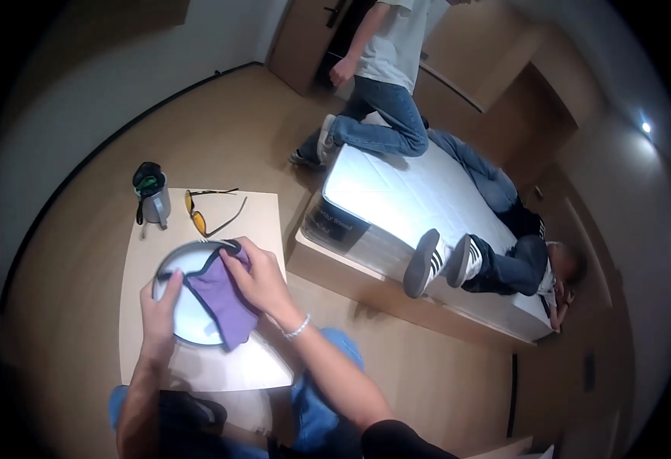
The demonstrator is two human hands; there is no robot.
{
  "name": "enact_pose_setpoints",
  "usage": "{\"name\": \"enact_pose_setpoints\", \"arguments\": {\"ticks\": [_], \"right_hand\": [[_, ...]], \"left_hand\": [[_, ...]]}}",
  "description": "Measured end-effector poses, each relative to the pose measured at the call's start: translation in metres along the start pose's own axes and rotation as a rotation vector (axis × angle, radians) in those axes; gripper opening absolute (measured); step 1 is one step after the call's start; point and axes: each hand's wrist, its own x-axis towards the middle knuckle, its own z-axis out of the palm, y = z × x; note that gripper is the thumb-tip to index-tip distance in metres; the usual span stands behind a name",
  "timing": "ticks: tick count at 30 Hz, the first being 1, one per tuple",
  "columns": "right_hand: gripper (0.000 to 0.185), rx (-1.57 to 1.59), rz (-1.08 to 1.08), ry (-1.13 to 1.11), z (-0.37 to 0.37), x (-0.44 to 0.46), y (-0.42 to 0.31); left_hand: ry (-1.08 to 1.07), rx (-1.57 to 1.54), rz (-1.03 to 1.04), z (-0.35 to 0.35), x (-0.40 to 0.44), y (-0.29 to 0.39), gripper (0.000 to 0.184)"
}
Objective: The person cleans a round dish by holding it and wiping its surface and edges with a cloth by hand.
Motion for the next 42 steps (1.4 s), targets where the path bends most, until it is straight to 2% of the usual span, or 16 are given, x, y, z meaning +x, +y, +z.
{"name": "enact_pose_setpoints", "arguments": {"ticks": [2, 4, 5, 7, 12, 13, 16, 18, 25, 27, 30, 32, 34, 38, 40, 42], "right_hand": [[0.017, -0.054, -0.065, -0.081, -0.001, -0.004, -0.002], [0.017, -0.09, -0.138, -0.143, 0.0, -0.002, 0.001], [0.016, -0.091, -0.12, -0.172, -0.001, -0.003, 0.0], [0.016, -0.046, -0.126, -0.117, 0.003, -0.006, 0.002], [0.014, 0.025, -0.12, 0.031, 0.01, -0.008, 0.005], [0.014, 0.044, -0.066, 0.045, 0.009, -0.011, 0.004], [0.018, 0.078, -0.001, 0.121, 0.005, -0.013, -0.002], [0.021, 0.21, -0.015, 0.197, 0.004, -0.013, 0.003], [0.023, 0.188, 0.078, 0.091, 0.007, -0.011, 0.002], [0.022, 0.133, 0.014, 0.051, 0.005, -0.014, 0.006], [0.019, 0.019, -0.141, -0.151, 0.003, -0.009, 0.007], [0.023, -0.129, -0.353, -0.256, 0.007, -0.013, 0.012], [0.031, -0.205, -0.33, -0.291, 0.01, -0.018, 0.014], [0.035, -0.286, -0.39, -0.126, 0.008, -0.017, 0.001], [0.026, -0.297, -0.254, 0.058, 0.008, -0.02, 0.004], [0.017, -0.087, 0.002, 0.212, 0.013, -0.018, 0.004]], "left_hand": [[-0.159, 0.194, 0.007, -0.007, -0.004, 0.011, 0.023], [-0.207, 0.295, 0.086, -0.01, -0.002, 0.009, 0.024], [-0.197, 0.303, 0.056, -0.012, 0.0, 0.009, 0.025], [-0.186, 0.324, 0.028, -0.013, -0.003, 0.013, 0.024], [-0.089, 0.247, 0.157, -0.014, 0.004, 0.007, 0.017], [-0.106, 0.211, 0.098, -0.013, 0.003, 0.011, 0.018], [0.015, 0.353, 0.268, 0.006, -0.011, 0.032, 0.022], [-0.021, 0.382, 0.265, 0.008, -0.017, 0.032, 0.024], [-0.025, 0.48, 0.273, 0.003, -0.012, 0.03, 0.023], [-0.013, 0.484, 0.267, -0.002, -0.008, 0.027, 0.021], [-0.175, 0.633, 0.317, -0.014, 0.001, 0.021, 0.019], [-0.355, 0.612, 0.305, -0.013, 0.0, 0.017, 0.02], [-0.41, 0.644, 0.299, -0.018, 0.001, 0.014, 0.023], [-0.267, 0.523, 0.404, -0.015, 0.005, 0.019, 0.027], [-0.107, 0.47, 0.339, -0.015, 0.007, 0.019, 0.028], [-0.124, 0.363, 0.122, -0.019, 0.013, 0.012, 0.029]]}}
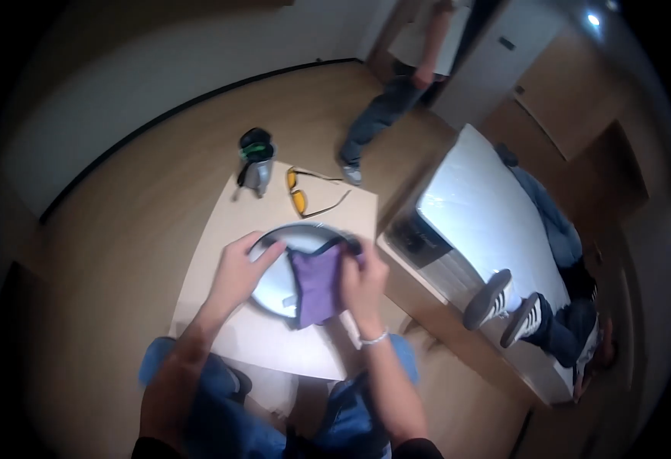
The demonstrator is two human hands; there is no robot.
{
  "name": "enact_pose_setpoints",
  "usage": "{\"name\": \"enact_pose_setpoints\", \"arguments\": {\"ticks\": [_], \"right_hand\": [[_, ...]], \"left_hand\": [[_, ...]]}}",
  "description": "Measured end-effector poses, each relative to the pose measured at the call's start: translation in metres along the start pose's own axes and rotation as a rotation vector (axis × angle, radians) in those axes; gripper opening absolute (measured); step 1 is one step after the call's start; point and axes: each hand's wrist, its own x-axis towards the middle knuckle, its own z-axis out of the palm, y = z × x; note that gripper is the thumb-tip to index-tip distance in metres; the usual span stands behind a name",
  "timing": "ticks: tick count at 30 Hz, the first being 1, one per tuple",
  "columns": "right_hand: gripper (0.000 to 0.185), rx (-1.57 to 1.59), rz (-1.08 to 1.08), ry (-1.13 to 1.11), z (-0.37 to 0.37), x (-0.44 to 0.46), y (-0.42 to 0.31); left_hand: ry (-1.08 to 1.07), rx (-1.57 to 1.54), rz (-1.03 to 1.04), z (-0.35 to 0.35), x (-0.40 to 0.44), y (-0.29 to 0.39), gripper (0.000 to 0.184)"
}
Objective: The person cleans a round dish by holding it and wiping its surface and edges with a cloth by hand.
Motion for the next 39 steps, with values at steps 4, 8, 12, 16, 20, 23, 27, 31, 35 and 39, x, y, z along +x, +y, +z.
{"name": "enact_pose_setpoints", "arguments": {"ticks": [4, 8, 12, 16, 20, 23, 27, 31, 35, 39], "right_hand": [[0.015, -0.025, 0.002, -0.119, -0.001, 0.009, 0.006], [0.027, -0.139, -0.242, -0.38, -0.004, 0.01, -0.012], [0.032, -0.193, -0.257, -0.444, 0.0, -0.001, -0.013], [0.02, 0.069, -0.022, -0.07, 0.002, 0.005, -0.005], [0.017, 0.075, 0.028, -0.048, -0.007, 0.013, 0.009], [0.02, -0.043, -0.178, -0.237, -0.016, 0.016, 0.002], [0.029, -0.154, -0.246, -0.381, -0.017, 0.009, -0.012], [0.026, -0.059, -0.179, -0.185, -0.009, 0.008, -0.003], [0.013, 0.074, 0.057, -0.048, -0.004, 0.009, 0.003], [0.014, 0.131, 0.078, -0.06, 0.0, 0.014, 0.002]], "left_hand": [[0.003, 0.085, -0.082, 0.0, -0.004, 0.01, 0.026], [-0.212, 0.307, 0.049, -0.006, -0.005, 0.006, 0.023], [-0.259, 0.393, 0.162, -0.008, -0.01, 0.004, 0.021], [-0.048, 0.072, 0.03, -0.004, -0.004, 0.016, 0.03], [-0.051, 0.024, -0.043, 0.008, -0.004, 0.009, 0.031], [-0.183, 0.135, -0.081, 0.005, -0.01, 0.023, 0.023], [-0.304, 0.328, 0.077, 0.002, -0.01, 0.012, 0.022], [-0.094, 0.047, 0.052, 0.006, -0.005, 0.014, 0.021], [0.007, -0.325, -0.04, 0.013, 0.002, -0.015, 0.022], [0.059, -0.116, -0.056, 0.015, -0.007, 0.004, 0.025]]}}
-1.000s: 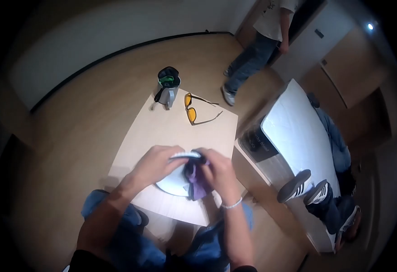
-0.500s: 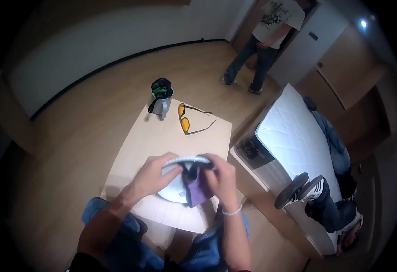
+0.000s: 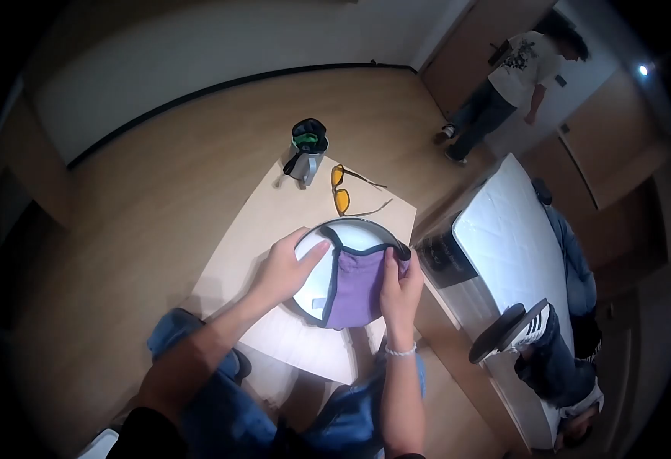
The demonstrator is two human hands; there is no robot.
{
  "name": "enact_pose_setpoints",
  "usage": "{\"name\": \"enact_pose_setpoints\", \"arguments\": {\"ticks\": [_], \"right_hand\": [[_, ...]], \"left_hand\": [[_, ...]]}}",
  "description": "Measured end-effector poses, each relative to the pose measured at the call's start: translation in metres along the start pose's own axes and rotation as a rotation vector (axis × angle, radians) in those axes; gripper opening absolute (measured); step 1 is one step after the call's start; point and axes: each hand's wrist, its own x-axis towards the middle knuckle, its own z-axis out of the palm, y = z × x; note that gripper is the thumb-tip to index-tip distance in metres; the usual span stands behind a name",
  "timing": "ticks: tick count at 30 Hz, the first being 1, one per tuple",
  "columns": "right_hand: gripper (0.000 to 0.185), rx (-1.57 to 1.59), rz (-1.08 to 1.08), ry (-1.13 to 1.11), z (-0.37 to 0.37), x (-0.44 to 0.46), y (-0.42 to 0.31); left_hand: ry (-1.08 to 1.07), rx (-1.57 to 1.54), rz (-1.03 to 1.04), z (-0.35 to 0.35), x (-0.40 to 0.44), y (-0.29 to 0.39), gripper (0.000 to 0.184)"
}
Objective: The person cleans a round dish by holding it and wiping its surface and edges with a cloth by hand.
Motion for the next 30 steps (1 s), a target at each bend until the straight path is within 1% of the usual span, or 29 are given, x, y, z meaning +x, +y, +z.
{"name": "enact_pose_setpoints", "arguments": {"ticks": [1, 3, 4, 5, 7, 8, 11, 12, 13, 15, 16, 18, 19, 20, 21, 23, 24, 26, 27, 29, 30], "right_hand": [[0.014, -0.065, -0.006, -0.038, -0.003, 0.0, -0.001], [0.013, -0.187, -0.02, -0.11, -0.008, -0.003, -0.009], [0.016, -0.181, -0.146, -0.175, -0.009, -0.006, -0.013], [0.023, -0.288, -0.271, -0.249, -0.009, -0.007, -0.019], [0.023, -0.303, -0.295, -0.271, -0.001, -0.012, -0.014], [0.024, -0.289, -0.306, -0.252, 0.001, -0.012, -0.014], [0.021, -0.242, -0.197, -0.104, 0.001, -0.011, -0.013], [0.02, -0.121, -0.123, -0.02, 0.005, -0.01, -0.007], [0.018, -0.146, -0.098, 0.003, 0.002, -0.009, -0.005], [0.014, -0.172, -0.086, -0.034, -0.002, -0.009, -0.002], [0.014, -0.188, -0.079, -0.086, -0.003, -0.008, -0.003], [0.015, -0.217, -0.064, -0.185, -0.007, -0.007, -0.009], [0.016, -0.27, -0.178, -0.24, -0.008, -0.007, -0.012], [0.017, -0.298, -0.242, -0.271, -0.006, -0.01, -0.016], [0.018, -0.325, -0.306, -0.306, -0.002, -0.013, -0.019], [0.019, -0.313, -0.274, -0.255, 0.004, -0.017, -0.02], [0.019, -0.299, -0.267, -0.224, 0.006, -0.016, -0.024], [0.019, -0.301, -0.245, -0.157, 0.007, -0.015, -0.018], [0.016, -0.192, -0.093, -0.108, 0.009, -0.017, -0.013], [0.015, -0.159, -0.116, 0.015, 0.007, -0.011, -0.005], [0.014, -0.157, -0.091, 0.004, 0.005, -0.009, -0.006]], "left_hand": [[0.007, 0.039, 0.026, -0.001, -0.002, 0.001, 0.025], [-0.19, 0.171, 0.103, -0.01, 0.003, 0.001, 0.021], [-0.287, 0.236, 0.141, -0.015, 0.005, 0.0, 0.019], [-0.319, 0.291, 0.176, -0.018, 0.005, -0.002, 0.018], [-0.384, 0.401, 0.247, -0.022, 0.009, -0.008, 0.017], [-0.372, 0.375, 0.204, -0.023, 0.009, -0.007, 0.018], [-0.11, 0.107, 0.131, -0.013, 0.007, 0.003, 0.016], [-0.062, -0.082, 0.086, -0.009, 0.01, -0.002, 0.015], [-0.054, -0.05, 0.084, -0.007, 0.009, -0.006, 0.015], [-0.032, 0.013, 0.081, -0.006, 0.006, -0.007, 0.014], [-0.028, 0.078, -0.011, -0.006, 0.0, 0.004, 0.014], [-0.134, 0.188, 0.077, -0.009, -0.003, 0.002, 0.015], [-0.192, 0.245, 0.125, -0.011, -0.004, 0.002, 0.016], [-0.227, 0.32, 0.232, -0.013, -0.003, -0.001, 0.016], [-0.236, 0.344, 0.23, -0.014, -0.002, -0.001, 0.017], [-0.246, 0.391, 0.209, -0.02, 0.0, -0.002, 0.018], [-0.211, 0.318, 0.169, -0.02, 0.0, 0.001, 0.019], [-0.086, 0.184, 0.163, -0.018, 0.004, 0.005, 0.019], [-0.02, 0.114, 0.159, -0.019, 0.004, 0.005, 0.019], [0.021, 0.096, 0.124, -0.018, 0.0, 0.003, 0.018], [0.04, 0.101, 0.113, -0.015, -0.002, 0.006, 0.018]]}}
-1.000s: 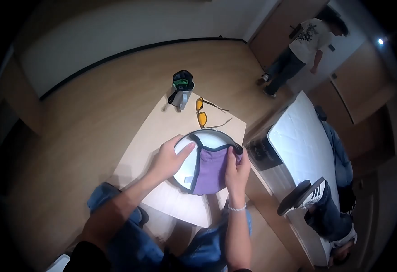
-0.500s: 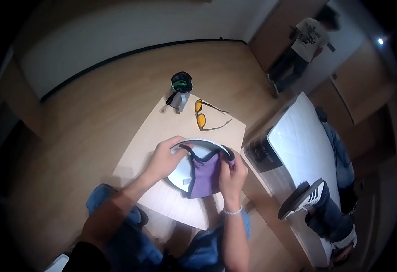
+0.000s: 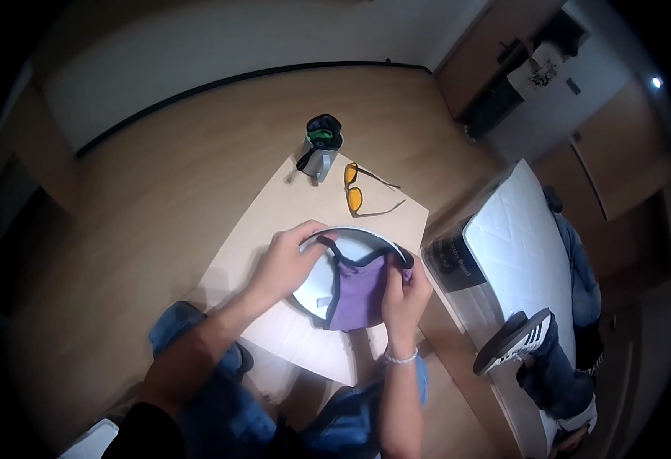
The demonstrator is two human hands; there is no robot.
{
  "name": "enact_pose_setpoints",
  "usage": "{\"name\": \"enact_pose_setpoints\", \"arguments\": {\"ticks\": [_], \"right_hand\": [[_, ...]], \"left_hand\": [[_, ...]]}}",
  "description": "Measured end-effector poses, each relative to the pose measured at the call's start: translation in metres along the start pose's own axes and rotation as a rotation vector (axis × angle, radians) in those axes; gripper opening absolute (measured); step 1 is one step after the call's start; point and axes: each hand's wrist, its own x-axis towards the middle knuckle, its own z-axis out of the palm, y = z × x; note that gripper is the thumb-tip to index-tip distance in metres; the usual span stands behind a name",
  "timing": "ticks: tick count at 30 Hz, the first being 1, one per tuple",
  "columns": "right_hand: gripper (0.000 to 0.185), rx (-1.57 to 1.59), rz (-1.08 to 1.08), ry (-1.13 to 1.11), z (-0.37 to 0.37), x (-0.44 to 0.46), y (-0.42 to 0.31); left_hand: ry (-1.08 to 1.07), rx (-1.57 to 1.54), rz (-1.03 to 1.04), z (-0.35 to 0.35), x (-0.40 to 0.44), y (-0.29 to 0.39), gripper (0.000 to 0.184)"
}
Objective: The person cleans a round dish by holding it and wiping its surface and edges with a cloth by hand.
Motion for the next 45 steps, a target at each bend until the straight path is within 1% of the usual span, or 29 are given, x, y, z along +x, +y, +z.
{"name": "enact_pose_setpoints", "arguments": {"ticks": [1, 3, 5, 6, 9, 10, 11, 13, 14, 15, 17, 18, 21, 22, 23, 24, 25, 26, 29, 31, 33, 35, 38, 39, 40, 41, 43, 44, 45], "right_hand": [[0.013, -0.014, 0.017, -0.041, -0.002, 0.0, -0.002], [0.011, -0.057, 0.06, -0.124, -0.008, 0.0, -0.007], [0.014, -0.09, -0.097, -0.154, -0.011, 0.0, -0.008], [0.014, -0.132, -0.121, -0.185, -0.013, -0.001, -0.009], [0.016, -0.2, -0.186, -0.227, -0.012, -0.001, -0.013], [0.017, -0.143, -0.188, -0.208, -0.01, -0.001, -0.005], [0.017, -0.139, -0.169, -0.173, -0.009, -0.001, -0.004], [0.012, -0.058, -0.04, -0.072, -0.008, 0.001, -0.009], [0.01, -0.051, -0.037, -0.038, -0.009, 0.002, -0.001], [0.01, -0.031, 0.004, -0.007, -0.008, 0.003, 0.0], [0.012, 0.007, 0.041, -0.039, -0.008, 0.005, 0.009], [0.013, -0.014, 0.008, -0.062, -0.009, 0.006, 0.009], [0.013, -0.1, -0.028, -0.102, -0.009, 0.005, 0.008], [0.015, -0.127, -0.078, -0.152, -0.009, 0.004, 0.002], [0.016, -0.157, -0.127, -0.2, -0.009, 0.001, -0.002], [0.018, -0.161, -0.187, -0.188, -0.006, -0.001, 0.0], [0.017, -0.144, -0.167, -0.166, -0.004, -0.002, -0.001], [0.017, -0.126, -0.148, -0.142, -0.003, -0.002, -0.004], [0.015, -0.038, -0.068, -0.042, 0.001, -0.003, -0.002], [0.014, -0.004, -0.003, 0.002, 0.002, -0.002, 0.003], [0.015, -0.059, -0.016, -0.062, -0.004, -0.002, 0.008], [0.016, -0.065, -0.008, -0.103, -0.005, 0.0, 0.012], [0.021, -0.134, -0.195, -0.272, -0.007, -0.003, -0.004], [0.026, -0.158, -0.222, -0.312, -0.005, -0.005, -0.009], [0.026, -0.147, -0.237, -0.317, -0.003, -0.005, -0.009], [0.027, -0.136, -0.249, -0.324, -0.001, -0.006, -0.008], [0.026, -0.147, -0.305, -0.234, 0.002, -0.008, -0.007], [0.026, -0.154, -0.339, -0.188, 0.003, -0.008, -0.006], [0.025, -0.143, -0.299, -0.157, 0.005, -0.008, -0.007]], "left_hand": [[0.015, 0.005, -0.006, 0.004, -0.001, 0.002, 0.018], [-0.011, 0.103, 0.074, 0.008, -0.004, -0.003, 0.018], [-0.06, 0.183, 0.153, 0.008, -0.006, -0.005, 0.018], [-0.132, 0.2, 0.164, 0.004, -0.005, 0.0, 0.018], [-0.226, 0.278, 0.261, 0.002, -0.002, -0.002, 0.021], [-0.198, 0.262, 0.291, 0.002, 0.0, -0.007, 0.024], [-0.128, 0.162, 0.231, 0.003, 0.001, -0.006, 0.024], [0.002, -0.05, 0.119, 0.008, 0.005, -0.004, 0.025], [-0.025, -0.141, 0.082, 0.007, 0.008, -0.004, 0.025], [-0.048, -0.069, 0.061, 0.007, 0.009, -0.002, 0.025], [-0.086, 0.07, 0.014, 0.006, 0.005, 0.003, 0.025], [-0.099, 0.078, 0.013, 0.007, 0.004, -0.001, 0.025], [-0.203, 0.219, 0.142, 0.003, 0.006, -0.004, 0.027], [-0.244, 0.299, 0.144, 0.0, 0.006, -0.004, 0.029], [-0.241, 0.302, 0.179, -0.002, 0.005, -0.005, 0.03], [-0.243, 0.3, 0.214, -0.004, 0.005, -0.007, 0.03], [-0.243, 0.297, 0.255, -0.004, 0.006, -0.009, 0.031], [-0.145, 0.254, 0.272, 0.0, 0.005, -0.011, 0.032], [0.058, 0.013, 0.083, 0.006, 0.006, 0.001, 0.032], [0.019, 0.003, 0.008, 0.007, 0.009, -0.002, 0.024], [-0.071, 0.028, -0.062, 0.004, 0.006, -0.002, 0.022], [-0.121, 0.089, 0.041, 0.003, 0.006, -0.002, 0.021], [-0.214, 0.255, 0.211, -0.001, 0.001, -0.006, 0.022], [-0.251, 0.323, 0.273, -0.002, 0.001, -0.007, 0.023], [-0.27, 0.349, 0.261, -0.004, 0.002, -0.009, 0.024], [-0.241, 0.334, 0.267, -0.004, 0.0, -0.009, 0.024], [-0.179, 0.299, 0.288, -0.005, 0.001, -0.008, 0.024], [-0.114, 0.256, 0.252, -0.004, 0.002, -0.007, 0.024], [-0.049, 0.212, 0.213, -0.003, 0.003, -0.007, 0.024]]}}
